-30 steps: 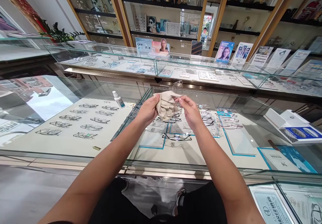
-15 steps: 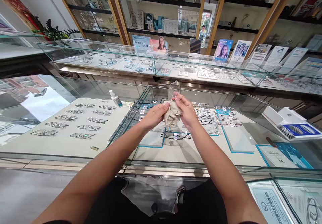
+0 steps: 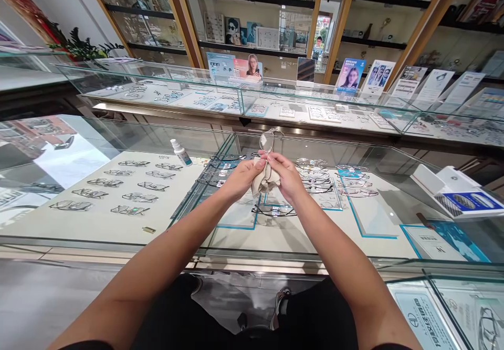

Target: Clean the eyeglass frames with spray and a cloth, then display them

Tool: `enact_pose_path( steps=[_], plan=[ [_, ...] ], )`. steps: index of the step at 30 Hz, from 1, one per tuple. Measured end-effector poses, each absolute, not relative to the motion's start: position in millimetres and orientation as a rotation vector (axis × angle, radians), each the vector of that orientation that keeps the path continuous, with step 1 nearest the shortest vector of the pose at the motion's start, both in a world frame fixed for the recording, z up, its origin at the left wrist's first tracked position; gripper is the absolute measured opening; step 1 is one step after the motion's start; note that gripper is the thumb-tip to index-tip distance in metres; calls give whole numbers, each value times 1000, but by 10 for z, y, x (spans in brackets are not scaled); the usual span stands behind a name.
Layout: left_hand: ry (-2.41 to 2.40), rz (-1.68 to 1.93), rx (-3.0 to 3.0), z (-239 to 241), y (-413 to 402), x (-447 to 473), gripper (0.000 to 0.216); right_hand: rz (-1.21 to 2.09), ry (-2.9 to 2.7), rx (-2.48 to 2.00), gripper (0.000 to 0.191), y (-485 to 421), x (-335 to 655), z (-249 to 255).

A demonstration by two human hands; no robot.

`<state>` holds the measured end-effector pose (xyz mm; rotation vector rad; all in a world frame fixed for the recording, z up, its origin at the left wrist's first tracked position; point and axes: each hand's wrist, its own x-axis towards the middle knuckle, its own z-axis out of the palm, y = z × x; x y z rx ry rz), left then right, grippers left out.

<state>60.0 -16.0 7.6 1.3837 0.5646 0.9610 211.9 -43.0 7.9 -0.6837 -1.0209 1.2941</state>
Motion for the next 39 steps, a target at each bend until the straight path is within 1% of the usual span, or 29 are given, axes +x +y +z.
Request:
enact_pose_path(
  steps=[4,11,19,26,30,35,39],
  plan=[
    [572,974,1354,69,-165,605,71,1304,-1034,-688,41,-437,2099,76],
    [598,998,1372,96,-186,599,69,1331,-1011,-629,34,-440,2057,34],
    [587,945,1395,121,-225,587,62,1359,-1009,-618,40,-458,2044,40],
    [484,942,1476,116,-218,597,64,1354,-980,-611,44,-434,2100,108],
    [495,1048,1579,75,-258,645,68,1356,-947,-611,44,-431,2113,118],
    [599,1240,1667,79,-342,709,61,1349,-936,-600,42,-483,2042,120],
    [654,1321,1615,86,-373,737,63,1319,-988,-610,40,-555,1964,138]
  ],
)
